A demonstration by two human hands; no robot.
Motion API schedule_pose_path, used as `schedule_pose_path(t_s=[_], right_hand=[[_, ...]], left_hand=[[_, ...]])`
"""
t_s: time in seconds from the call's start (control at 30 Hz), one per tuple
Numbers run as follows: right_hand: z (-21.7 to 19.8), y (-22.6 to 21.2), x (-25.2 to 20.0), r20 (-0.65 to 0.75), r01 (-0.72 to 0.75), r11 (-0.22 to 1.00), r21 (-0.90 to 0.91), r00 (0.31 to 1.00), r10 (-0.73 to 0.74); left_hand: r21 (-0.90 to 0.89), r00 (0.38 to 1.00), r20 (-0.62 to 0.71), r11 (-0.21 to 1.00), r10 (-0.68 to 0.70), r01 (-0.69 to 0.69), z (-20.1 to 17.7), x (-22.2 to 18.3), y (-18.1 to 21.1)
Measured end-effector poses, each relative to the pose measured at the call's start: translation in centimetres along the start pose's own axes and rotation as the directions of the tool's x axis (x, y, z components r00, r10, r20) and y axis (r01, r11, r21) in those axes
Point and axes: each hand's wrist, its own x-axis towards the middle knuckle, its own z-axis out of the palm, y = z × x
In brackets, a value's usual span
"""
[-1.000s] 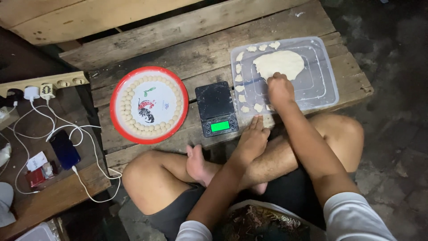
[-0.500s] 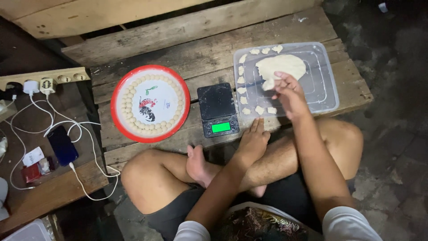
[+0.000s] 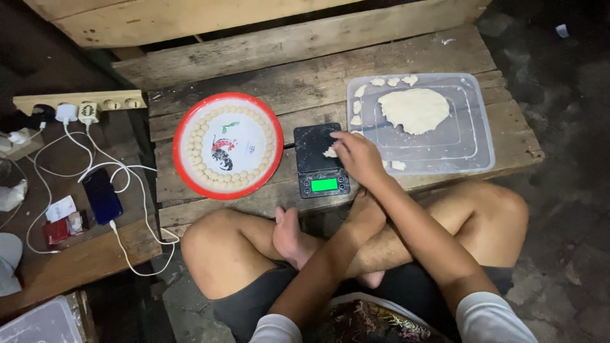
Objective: Portioning cookie dough by weighing individual pieces on a digital scale and arranging them on a tray.
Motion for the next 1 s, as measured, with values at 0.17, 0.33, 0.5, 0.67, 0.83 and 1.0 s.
schedule_pose_path(t_s=[0.17,0.33,0.5,0.67,0.83,1.0], right_hand=[[2.5,-0.3,1.5,0.061,0.082,0.993,-0.090,0.995,-0.076],[1.7,1.7,1.2,-0.019,-0.039,0.993,-0.112,0.999,0.037],[-4.6,-0.3,-1.3,0.001,-0.104,0.987,-0.123,0.994,0.105],[-5.2,2.1,-5.1,-0.021,-0.313,0.949,0.040,0.949,0.314],[-4.3,-0.2,-4.0,-0.111,-0.106,0.986,-0.125,0.990,0.092],[-2.4,1.7,-3.6,-0.257,-0.094,0.989,-0.115,0.964,0.062]], left_hand=[[0.012,0.999,-0.034,1.000,0.025,-0.025,-1.8,-0.9,0.9],[0.038,0.993,-0.089,0.997,0.071,-0.068,-5.0,-1.8,2.1],[0.095,0.955,-0.253,0.986,0.156,-0.136,-5.9,-3.0,2.3],[0.020,0.970,-0.174,0.986,0.168,-0.167,-4.3,-2.8,2.2],[-0.003,0.995,0.009,0.995,0.104,-0.104,-5.1,-3.0,2.2],[-0.023,0.964,-0.199,0.983,0.174,-0.182,-10.7,-4.8,-1.3]])
